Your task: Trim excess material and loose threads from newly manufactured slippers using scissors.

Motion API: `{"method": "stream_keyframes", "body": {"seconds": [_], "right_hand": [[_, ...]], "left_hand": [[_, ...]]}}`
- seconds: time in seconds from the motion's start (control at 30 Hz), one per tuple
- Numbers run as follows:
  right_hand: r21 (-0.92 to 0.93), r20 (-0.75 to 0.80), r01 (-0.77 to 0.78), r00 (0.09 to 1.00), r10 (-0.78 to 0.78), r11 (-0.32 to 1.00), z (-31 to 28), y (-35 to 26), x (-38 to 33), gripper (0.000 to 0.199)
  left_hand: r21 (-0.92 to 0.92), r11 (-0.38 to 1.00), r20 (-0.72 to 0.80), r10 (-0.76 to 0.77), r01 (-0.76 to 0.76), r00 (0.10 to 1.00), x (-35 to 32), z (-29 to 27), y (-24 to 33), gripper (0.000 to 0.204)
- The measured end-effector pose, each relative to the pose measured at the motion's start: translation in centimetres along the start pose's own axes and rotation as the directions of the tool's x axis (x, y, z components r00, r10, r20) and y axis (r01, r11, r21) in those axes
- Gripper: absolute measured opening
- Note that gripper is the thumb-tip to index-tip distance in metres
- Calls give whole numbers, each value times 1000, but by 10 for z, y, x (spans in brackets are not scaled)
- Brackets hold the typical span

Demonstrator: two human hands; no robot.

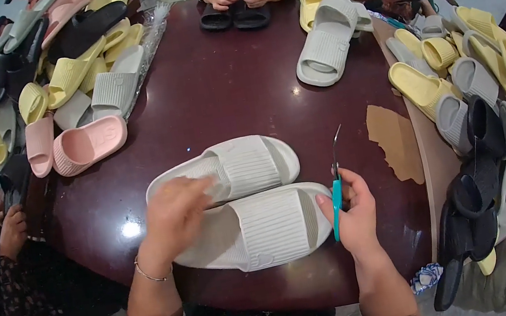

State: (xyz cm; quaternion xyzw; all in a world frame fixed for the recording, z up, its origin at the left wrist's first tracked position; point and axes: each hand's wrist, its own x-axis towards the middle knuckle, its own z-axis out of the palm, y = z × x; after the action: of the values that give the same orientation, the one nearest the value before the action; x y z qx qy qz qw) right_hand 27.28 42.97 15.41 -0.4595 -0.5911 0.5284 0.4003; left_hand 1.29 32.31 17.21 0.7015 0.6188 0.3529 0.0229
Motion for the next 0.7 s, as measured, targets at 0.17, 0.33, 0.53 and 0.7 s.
{"method": "stream_keyframes", "body": {"seconds": [0.17,0.33,0.53,0.7], "right_hand": [[-24,-18,9,1000,-9,1000,-1,-6,0,51],[-17,-25,58,998,-59,998,-2,4,-6,50],[20,-29,121,992,-120,992,2,8,-2,54],[33,-2,103,995,-103,994,0,10,0,56]], "left_hand": [[369,919,-160,-87,141,983,4,-5,-21,51],[419,849,16,-360,321,933,-8,-2,-23,63],[411,829,43,-432,379,901,-1,-8,-22,69],[286,857,149,-482,429,863,0,-6,-20,64]]}}
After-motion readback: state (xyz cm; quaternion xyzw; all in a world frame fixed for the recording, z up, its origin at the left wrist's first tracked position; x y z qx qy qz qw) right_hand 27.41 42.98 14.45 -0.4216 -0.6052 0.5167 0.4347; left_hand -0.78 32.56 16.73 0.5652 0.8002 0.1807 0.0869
